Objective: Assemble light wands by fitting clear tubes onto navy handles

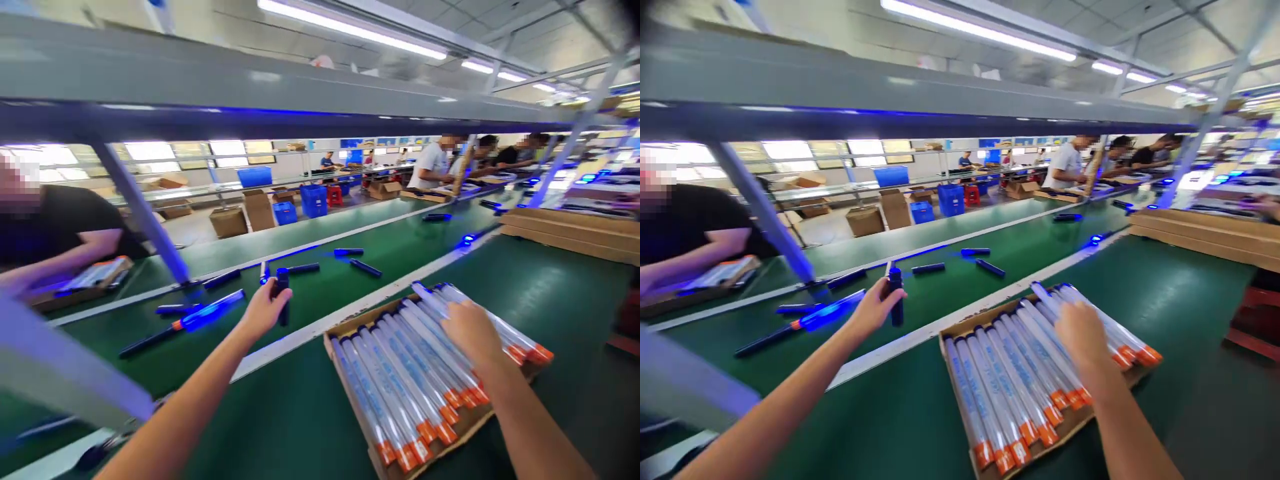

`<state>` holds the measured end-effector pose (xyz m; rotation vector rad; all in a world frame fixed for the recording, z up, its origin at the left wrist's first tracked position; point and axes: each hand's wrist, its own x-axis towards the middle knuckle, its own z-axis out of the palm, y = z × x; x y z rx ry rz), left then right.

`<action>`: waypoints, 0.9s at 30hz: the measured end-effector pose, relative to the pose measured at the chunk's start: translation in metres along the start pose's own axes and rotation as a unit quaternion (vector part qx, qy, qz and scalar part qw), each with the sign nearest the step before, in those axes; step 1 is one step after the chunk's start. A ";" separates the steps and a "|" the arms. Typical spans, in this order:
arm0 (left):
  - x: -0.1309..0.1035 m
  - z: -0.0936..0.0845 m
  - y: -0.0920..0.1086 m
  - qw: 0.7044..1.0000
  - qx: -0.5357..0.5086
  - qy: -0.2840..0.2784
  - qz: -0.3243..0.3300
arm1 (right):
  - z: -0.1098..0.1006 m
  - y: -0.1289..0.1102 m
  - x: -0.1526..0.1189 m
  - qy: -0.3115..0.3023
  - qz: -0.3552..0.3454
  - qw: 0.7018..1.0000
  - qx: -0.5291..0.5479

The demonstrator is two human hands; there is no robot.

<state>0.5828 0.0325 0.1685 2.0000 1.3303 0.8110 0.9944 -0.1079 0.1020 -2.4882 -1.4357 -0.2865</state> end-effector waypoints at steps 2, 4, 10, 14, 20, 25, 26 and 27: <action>-0.065 -0.011 0.016 0.996 -0.079 -0.016 -0.030 | -0.018 -0.010 -0.008 0.036 0.032 0.996 0.080; -0.133 -0.012 0.027 0.984 -0.160 -0.029 -0.073 | -0.040 -0.034 -0.027 0.066 0.098 0.925 0.360; -0.291 0.029 0.016 0.820 -0.516 -0.035 -0.245 | -0.092 -0.174 -0.154 -0.204 0.102 0.462 0.857; -0.342 0.051 0.006 0.794 -0.544 -0.017 -0.270 | -0.087 -0.242 -0.224 -0.282 0.093 0.404 0.865; -0.371 0.042 0.019 0.807 -0.519 -0.016 -0.281 | -0.086 -0.270 -0.271 -0.366 0.124 0.416 0.823; -0.382 0.043 0.017 0.872 -0.430 -0.005 -0.234 | -0.099 -0.281 -0.282 -0.368 0.124 0.453 0.802; -0.383 0.044 0.016 0.884 -0.409 0.001 -0.225 | -0.100 -0.282 -0.283 -0.369 0.118 0.461 0.798; -0.385 0.044 0.016 0.895 -0.390 0.007 -0.216 | -0.101 -0.283 -0.284 -0.370 0.111 0.466 0.796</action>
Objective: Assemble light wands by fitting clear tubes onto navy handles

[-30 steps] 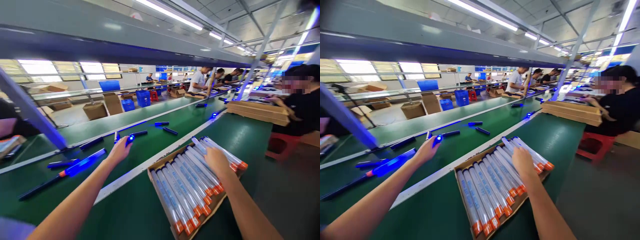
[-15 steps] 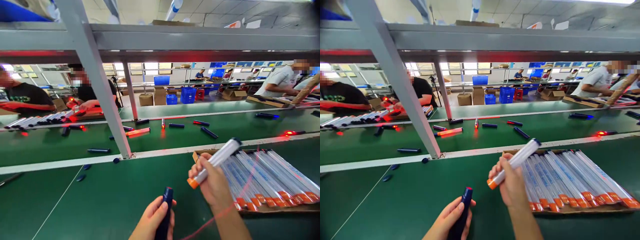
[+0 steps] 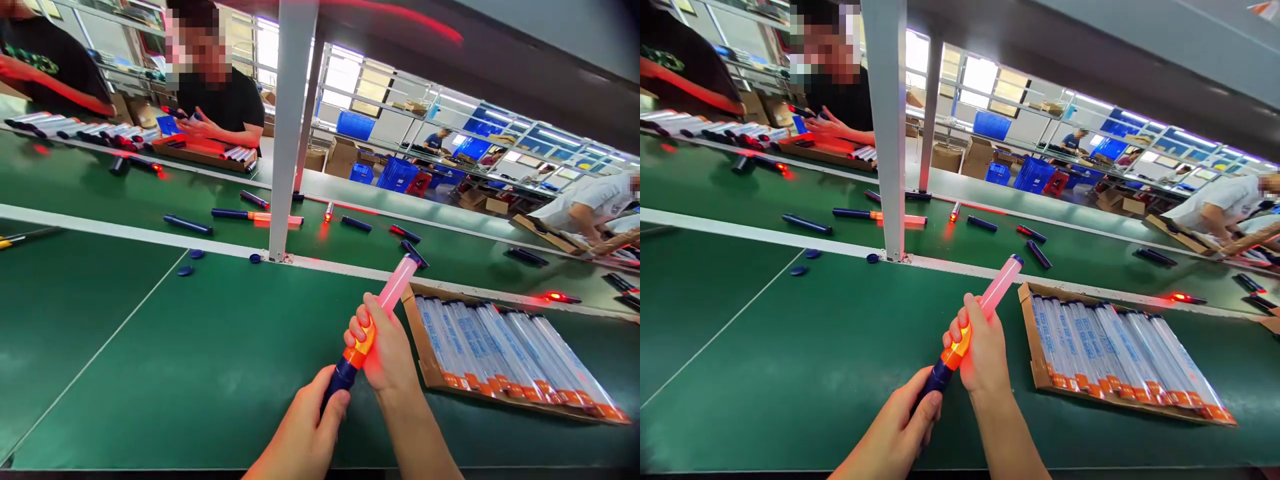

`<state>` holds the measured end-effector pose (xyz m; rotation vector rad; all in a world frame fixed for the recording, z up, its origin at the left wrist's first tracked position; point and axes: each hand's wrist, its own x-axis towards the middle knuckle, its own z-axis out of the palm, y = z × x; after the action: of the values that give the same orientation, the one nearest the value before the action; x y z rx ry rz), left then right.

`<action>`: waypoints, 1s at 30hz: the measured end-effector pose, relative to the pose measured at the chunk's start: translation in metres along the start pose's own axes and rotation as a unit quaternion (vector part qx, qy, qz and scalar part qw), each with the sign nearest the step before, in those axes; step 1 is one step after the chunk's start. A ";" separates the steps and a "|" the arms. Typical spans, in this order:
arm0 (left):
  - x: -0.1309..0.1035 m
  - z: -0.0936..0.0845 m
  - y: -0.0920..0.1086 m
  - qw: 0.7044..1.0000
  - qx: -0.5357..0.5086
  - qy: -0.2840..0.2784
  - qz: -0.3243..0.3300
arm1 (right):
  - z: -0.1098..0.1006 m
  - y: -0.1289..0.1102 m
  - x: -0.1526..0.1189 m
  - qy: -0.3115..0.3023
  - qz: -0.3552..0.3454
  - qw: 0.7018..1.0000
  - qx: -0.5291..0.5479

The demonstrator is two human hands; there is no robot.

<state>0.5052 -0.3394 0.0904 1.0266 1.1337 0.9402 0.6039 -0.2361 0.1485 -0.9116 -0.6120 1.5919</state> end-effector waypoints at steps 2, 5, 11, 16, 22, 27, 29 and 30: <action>-0.002 0.000 0.000 1.000 0.016 0.002 0.014 | 0.002 0.001 -0.001 -0.018 -0.006 1.000 -0.007; -0.005 0.001 0.004 0.999 -0.031 -0.027 -0.013 | 0.004 0.001 -0.003 -0.040 -0.027 0.999 -0.020; -0.008 0.005 0.010 0.990 -0.130 -0.052 -0.031 | 0.005 0.000 -0.006 -0.097 0.014 0.995 -0.014; -0.008 0.007 0.001 0.984 -0.163 -0.071 -0.032 | 0.006 -0.002 -0.009 -0.149 0.033 0.988 0.023; -0.008 0.012 -0.007 0.997 0.042 0.014 0.070 | 0.007 0.001 -0.010 -0.114 -0.006 0.993 -0.014; 0.000 -0.022 0.031 0.988 0.115 -0.073 0.077 | 0.011 -0.016 -0.016 -0.174 -0.056 0.983 -0.007; 0.001 -0.041 0.066 0.982 0.131 -0.070 0.118 | 0.016 -0.023 -0.025 -0.183 -0.104 0.977 -0.041; -0.001 -0.047 0.087 0.979 0.132 -0.045 0.150 | 0.018 -0.023 -0.029 -0.171 -0.123 0.976 -0.062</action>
<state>0.4527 -0.3096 0.1688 1.4719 1.0639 0.9841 0.6038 -0.2573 0.1840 -0.6240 -1.0351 1.5070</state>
